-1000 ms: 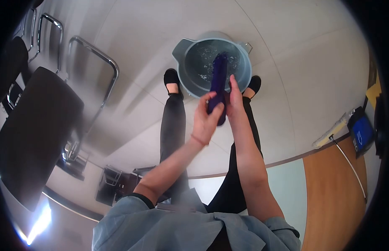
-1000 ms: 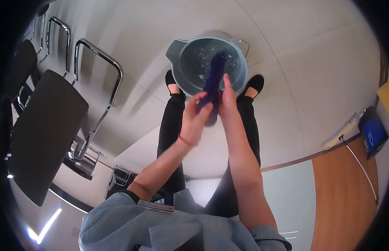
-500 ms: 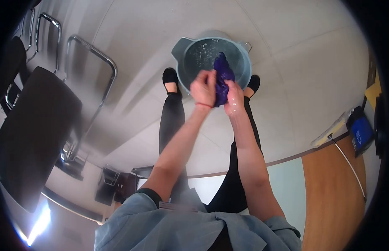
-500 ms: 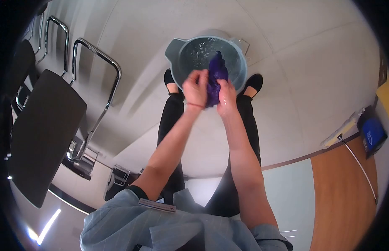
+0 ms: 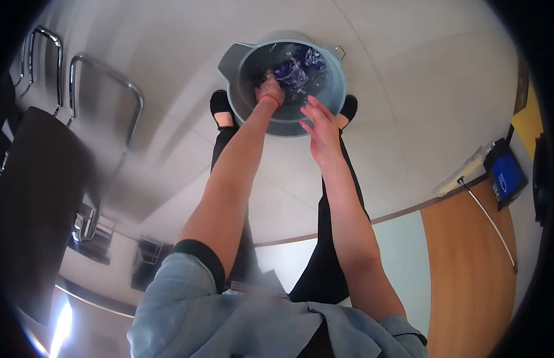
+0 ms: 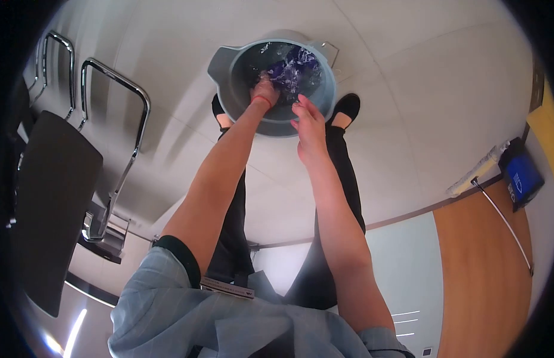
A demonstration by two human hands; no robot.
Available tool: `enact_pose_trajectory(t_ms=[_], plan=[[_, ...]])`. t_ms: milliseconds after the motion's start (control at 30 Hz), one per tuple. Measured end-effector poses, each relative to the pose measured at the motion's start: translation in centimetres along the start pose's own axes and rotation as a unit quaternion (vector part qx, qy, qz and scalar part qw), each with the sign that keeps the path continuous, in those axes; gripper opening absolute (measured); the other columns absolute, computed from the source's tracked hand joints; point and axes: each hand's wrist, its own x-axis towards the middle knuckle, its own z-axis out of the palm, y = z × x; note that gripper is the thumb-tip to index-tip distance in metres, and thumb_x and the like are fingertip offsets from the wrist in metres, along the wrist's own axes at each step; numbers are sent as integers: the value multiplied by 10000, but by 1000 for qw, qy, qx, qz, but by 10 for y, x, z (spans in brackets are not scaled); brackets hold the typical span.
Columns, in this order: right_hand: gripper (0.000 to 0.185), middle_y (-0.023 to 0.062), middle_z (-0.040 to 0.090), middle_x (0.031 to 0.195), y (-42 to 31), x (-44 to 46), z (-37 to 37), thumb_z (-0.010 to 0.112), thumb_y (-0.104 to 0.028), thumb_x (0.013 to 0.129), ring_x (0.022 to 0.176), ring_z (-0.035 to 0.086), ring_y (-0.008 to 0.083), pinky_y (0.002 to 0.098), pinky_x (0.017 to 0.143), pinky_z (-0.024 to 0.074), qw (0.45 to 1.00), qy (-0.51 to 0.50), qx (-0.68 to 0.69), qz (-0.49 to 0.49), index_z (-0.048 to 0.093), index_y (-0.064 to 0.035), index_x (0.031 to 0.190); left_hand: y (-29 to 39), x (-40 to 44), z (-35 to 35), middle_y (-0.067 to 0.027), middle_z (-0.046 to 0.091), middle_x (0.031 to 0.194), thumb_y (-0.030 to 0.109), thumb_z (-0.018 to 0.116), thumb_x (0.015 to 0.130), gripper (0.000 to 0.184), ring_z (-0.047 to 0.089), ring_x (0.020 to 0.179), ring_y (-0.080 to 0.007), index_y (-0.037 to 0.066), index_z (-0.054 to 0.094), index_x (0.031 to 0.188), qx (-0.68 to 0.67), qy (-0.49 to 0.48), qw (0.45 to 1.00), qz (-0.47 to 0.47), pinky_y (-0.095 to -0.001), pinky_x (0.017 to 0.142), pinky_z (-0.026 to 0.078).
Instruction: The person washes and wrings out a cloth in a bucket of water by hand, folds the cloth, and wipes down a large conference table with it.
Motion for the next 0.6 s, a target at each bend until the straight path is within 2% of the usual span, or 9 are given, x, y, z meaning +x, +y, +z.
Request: enact_pose_trajectory(t_ms=[133, 167, 200, 233, 300, 367, 400, 467, 600], plan=[[797, 133, 499, 1501, -4, -3, 8, 713, -401, 932, 1424, 433, 247, 553, 1133, 366, 992, 90, 65, 63, 402, -58, 1581, 1, -47, -15, -298, 713, 1149, 293, 733, 831, 639, 703, 1075, -438, -53, 546, 1335, -252, 136, 952, 108, -498, 973, 543], [829, 144, 490, 1507, -4, -1, 13, 724, -434, 924, 1434, 420, 252, 580, 1140, 348, 987, 107, 84, 86, 393, -61, 1586, 7, -76, -29, -249, 727, 898, 266, 724, 809, 368, 726, 881, -420, -27, 671, 1024, -248, 185, 944, 113, -452, 769, 567], [862, 156, 481, 1514, -4, 2, 18, 736, -467, 916, 1445, 407, 257, 608, 1147, 329, 981, 124, 103, 108, 385, -64, 1592, 16, -111, -55, -215, 705, 800, 286, 750, 806, 331, 711, 763, -369, -16, 675, 918, -295, 150, 938, 107, -442, 734, 553], [813, 174, 560, 1414, -1, 6, 22, 731, -549, 917, 1328, 535, 265, 588, 1092, 429, 977, 147, 92, 124, 476, -64, 1518, 21, -138, -65, -174, 705, 764, 303, 767, 822, 334, 699, 709, -272, -12, 694, 908, -312, 148, 934, 94, -393, 712, 550], [738, 161, 618, 1297, 7, 12, 18, 710, -581, 927, 1178, 620, 262, 540, 997, 514, 979, 35, 160, 123, 543, -66, 1429, 25, -190, -82, -148, 734, 801, 262, 789, 853, 294, 704, 721, -176, -8, 746, 963, -342, 128, 920, 144, -337, 694, 552], [627, 123, 677, 1096, 18, 26, 4, 673, -614, 947, 929, 696, 255, 464, 833, 611, 964, -99, 208, 131, 629, -73, 1261, 34, -241, -97, -151, 736, 869, 208, 842, 811, 276, 736, 779, -227, 3, 768, 980, -290, 137, 924, 208, -343, 729, 570], [615, 117, 669, 1100, -18, -9, 30, 665, -609, 954, 922, 688, 256, 484, 842, 605, 977, -57, 165, 125, 635, -69, 1246, 36, -260, -95, -124, 709, 804, 165, 851, 783, 212, 712, 745, -250, 18, 757, 903, -307, 139, 910, 241, -360, 723, 556], [535, 106, 653, 1053, -13, -1, 26, 670, -537, 981, 852, 677, 259, 488, 821, 613, 963, -97, 215, 128, 634, -64, 1227, 50, -292, -108, -70, 658, 709, 95, 836, 741, 198, 640, 686, -265, 68, 644, 701, -264, 159, 904, 298, -384, 656, 472], [418, 102, 622, 996, -7, 4, 28, 677, -431, 1008, 787, 646, 255, 448, 755, 587, 957, -91, 250, 118, 627, -65, 1204, 64, -299, -96, -70, 641, 672, 87, 821, 750, 203, 640, 663, -285, 63, 639, 665, -261, 189, 896, 305, -400, 632, 468]])
